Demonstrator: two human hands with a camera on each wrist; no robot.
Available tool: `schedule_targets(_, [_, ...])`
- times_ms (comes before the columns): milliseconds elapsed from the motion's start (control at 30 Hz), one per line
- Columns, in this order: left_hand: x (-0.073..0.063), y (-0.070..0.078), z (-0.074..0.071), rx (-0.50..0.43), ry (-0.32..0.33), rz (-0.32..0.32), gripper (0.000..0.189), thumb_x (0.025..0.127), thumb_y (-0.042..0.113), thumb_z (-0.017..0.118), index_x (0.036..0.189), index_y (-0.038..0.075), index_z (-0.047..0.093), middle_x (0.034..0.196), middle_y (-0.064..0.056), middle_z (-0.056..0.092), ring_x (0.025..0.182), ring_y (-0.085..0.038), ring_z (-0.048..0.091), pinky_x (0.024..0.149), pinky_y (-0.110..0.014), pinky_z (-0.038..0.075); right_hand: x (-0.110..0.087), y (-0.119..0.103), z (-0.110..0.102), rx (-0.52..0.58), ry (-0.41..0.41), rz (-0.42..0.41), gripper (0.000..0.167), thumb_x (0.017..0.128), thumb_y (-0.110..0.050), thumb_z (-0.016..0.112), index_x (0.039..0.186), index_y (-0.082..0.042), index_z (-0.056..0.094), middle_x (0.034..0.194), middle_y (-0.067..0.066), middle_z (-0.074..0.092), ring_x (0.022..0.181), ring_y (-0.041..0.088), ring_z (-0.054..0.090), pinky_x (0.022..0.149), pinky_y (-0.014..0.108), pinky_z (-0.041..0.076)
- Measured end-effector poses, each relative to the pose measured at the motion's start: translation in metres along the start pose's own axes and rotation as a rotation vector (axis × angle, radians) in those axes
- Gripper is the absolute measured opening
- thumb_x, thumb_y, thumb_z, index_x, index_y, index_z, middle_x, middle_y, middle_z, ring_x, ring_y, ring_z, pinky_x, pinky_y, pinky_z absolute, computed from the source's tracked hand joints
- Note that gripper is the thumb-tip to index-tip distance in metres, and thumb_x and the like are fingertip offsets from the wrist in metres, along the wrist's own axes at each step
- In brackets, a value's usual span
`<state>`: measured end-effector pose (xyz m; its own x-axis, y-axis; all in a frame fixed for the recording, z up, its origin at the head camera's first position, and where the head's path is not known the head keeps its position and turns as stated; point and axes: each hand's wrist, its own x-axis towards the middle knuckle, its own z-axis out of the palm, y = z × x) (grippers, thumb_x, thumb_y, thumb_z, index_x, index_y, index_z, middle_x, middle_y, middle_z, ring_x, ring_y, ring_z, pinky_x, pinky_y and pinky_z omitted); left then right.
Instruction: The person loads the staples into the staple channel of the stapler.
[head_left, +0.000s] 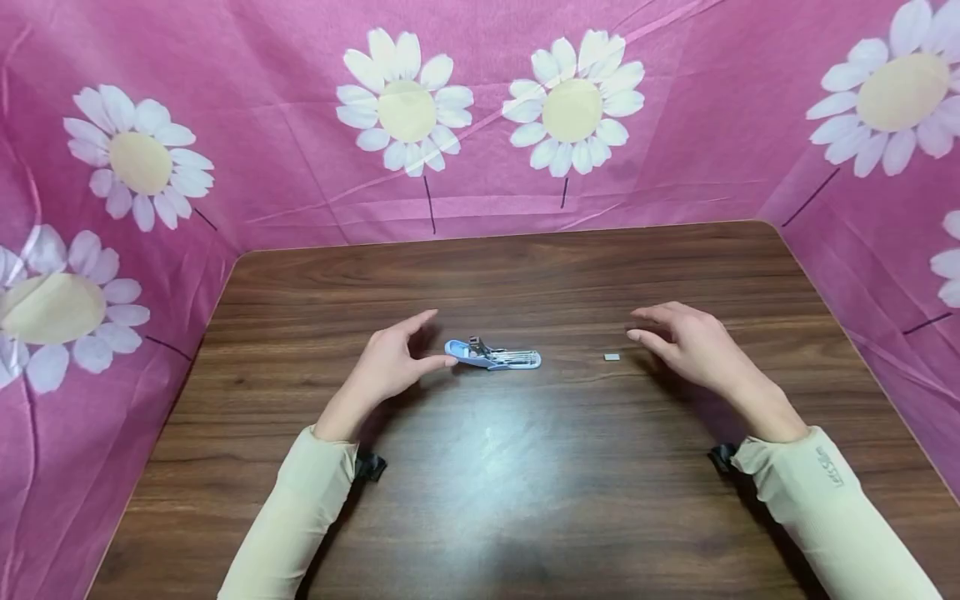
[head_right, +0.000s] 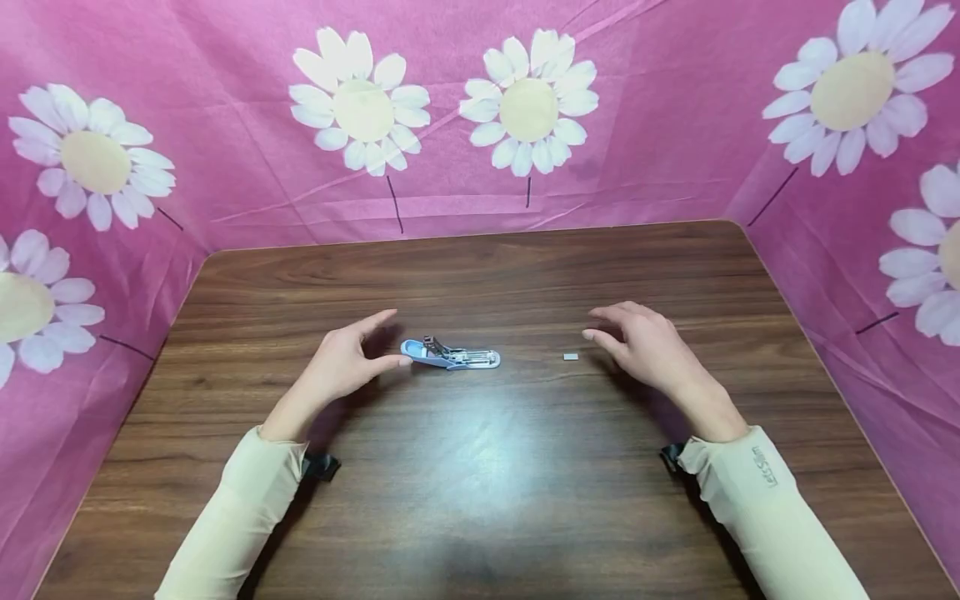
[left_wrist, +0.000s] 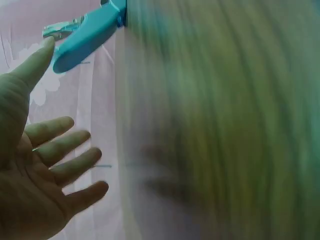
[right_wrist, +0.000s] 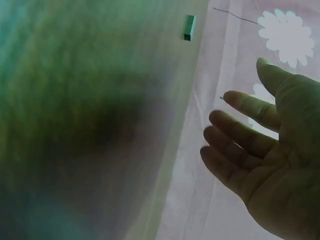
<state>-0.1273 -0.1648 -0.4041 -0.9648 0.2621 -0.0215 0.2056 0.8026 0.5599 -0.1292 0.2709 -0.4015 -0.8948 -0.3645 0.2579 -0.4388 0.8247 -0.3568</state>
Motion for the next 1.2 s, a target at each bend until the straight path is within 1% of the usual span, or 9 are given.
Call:
schedule_targets(133, [0.004,0.005,0.005,-0.055,-0.039,0.004,0.083,0.081,0.054,0.081,0.151,0.021,0.050,0.146,-0.004,0.059,0.137,-0.031,0.054,0.111,-0.050,0.045,0.000,0.003,0.006,0.023,-0.016,0.002,0.027,0.092,-0.019,0.075,0.116,-0.005,0.074,0.110,0.017,0.075,0.104,0.037,0.071,0.088,0.056,0.052])
schedule_targets(300, [0.006,0.011,0.009,-0.157,-0.080,-0.004,0.080,0.082,0.044,0.083,0.151,0.020,0.050,0.142,-0.001,0.063,0.137,-0.025,0.054,0.115,-0.047,0.040,0.002,0.005,0.007,0.067,-0.068,0.043,0.026,0.094,-0.018,0.073,0.117,-0.008,0.074,0.113,0.015,0.076,0.105,0.036,0.071,0.088,0.055,0.052])
schedule_targets(400, [0.007,0.015,0.010,-0.190,-0.093,-0.013,0.078,0.082,0.040,0.084,0.150,0.020,0.051,0.142,0.001,0.063,0.137,-0.021,0.055,0.116,-0.046,0.039,0.002,0.005,0.008,0.080,-0.080,0.067,0.025,0.094,-0.019,0.073,0.117,-0.010,0.075,0.113,0.013,0.076,0.105,0.035,0.071,0.089,0.055,0.052])
schedule_targets(467, [0.008,0.017,0.011,-0.190,-0.096,-0.015,0.075,0.082,0.040,0.084,0.149,0.021,0.053,0.143,0.003,0.062,0.138,-0.021,0.054,0.116,-0.045,0.039,0.002,0.005,0.009,0.078,-0.081,0.074,0.024,0.093,-0.019,0.073,0.116,-0.011,0.075,0.110,0.011,0.077,0.101,0.032,0.072,0.087,0.054,0.053])
schedule_targets(567, [0.009,0.018,0.012,-0.184,-0.096,-0.016,0.072,0.083,0.040,0.083,0.147,0.023,0.055,0.143,0.003,0.062,0.138,-0.022,0.053,0.116,-0.046,0.039,0.003,0.005,0.010,0.074,-0.104,0.080,0.023,0.092,-0.018,0.074,0.115,-0.012,0.076,0.099,0.005,0.078,0.091,0.022,0.072,0.083,0.048,0.053])
schedule_targets(700, [0.010,0.019,0.015,-0.186,-0.092,-0.011,0.065,0.084,0.037,0.083,0.143,0.023,0.059,0.139,0.001,0.065,0.136,-0.023,0.055,0.114,-0.047,0.041,0.003,0.003,0.012,0.103,-0.161,0.096,0.023,0.092,-0.018,0.075,0.115,-0.014,0.076,0.092,-0.002,0.078,0.085,0.010,0.068,0.080,0.040,0.052])
schedule_targets(833, [0.009,0.020,0.017,-0.193,-0.081,0.008,0.058,0.085,0.033,0.083,0.139,0.023,0.063,0.132,0.001,0.070,0.120,-0.020,0.064,0.106,-0.045,0.047,0.004,0.003,0.013,0.145,-0.190,0.096,0.023,0.091,-0.016,0.076,0.114,-0.013,0.076,0.095,-0.001,0.078,0.087,0.010,0.069,0.079,0.036,0.053])
schedule_targets(967, [0.009,0.022,0.018,-0.197,-0.077,0.019,0.056,0.085,0.029,0.083,0.138,0.023,0.065,0.128,0.001,0.072,0.103,-0.019,0.063,0.099,-0.044,0.049,0.005,0.005,0.016,0.174,-0.211,0.093,0.024,0.089,-0.010,0.076,0.113,-0.013,0.077,0.092,-0.002,0.078,0.083,0.004,0.066,0.076,0.028,0.052])
schedule_targets(1200, [0.008,0.023,0.018,-0.205,-0.092,0.007,0.053,0.086,0.029,0.082,0.136,0.022,0.066,0.129,0.001,0.071,0.111,-0.019,0.063,0.103,-0.044,0.048,0.007,0.004,0.019,0.187,-0.248,0.096,0.025,0.089,-0.005,0.071,0.112,-0.014,0.076,0.087,-0.003,0.076,0.081,0.004,0.066,0.075,0.028,0.050])
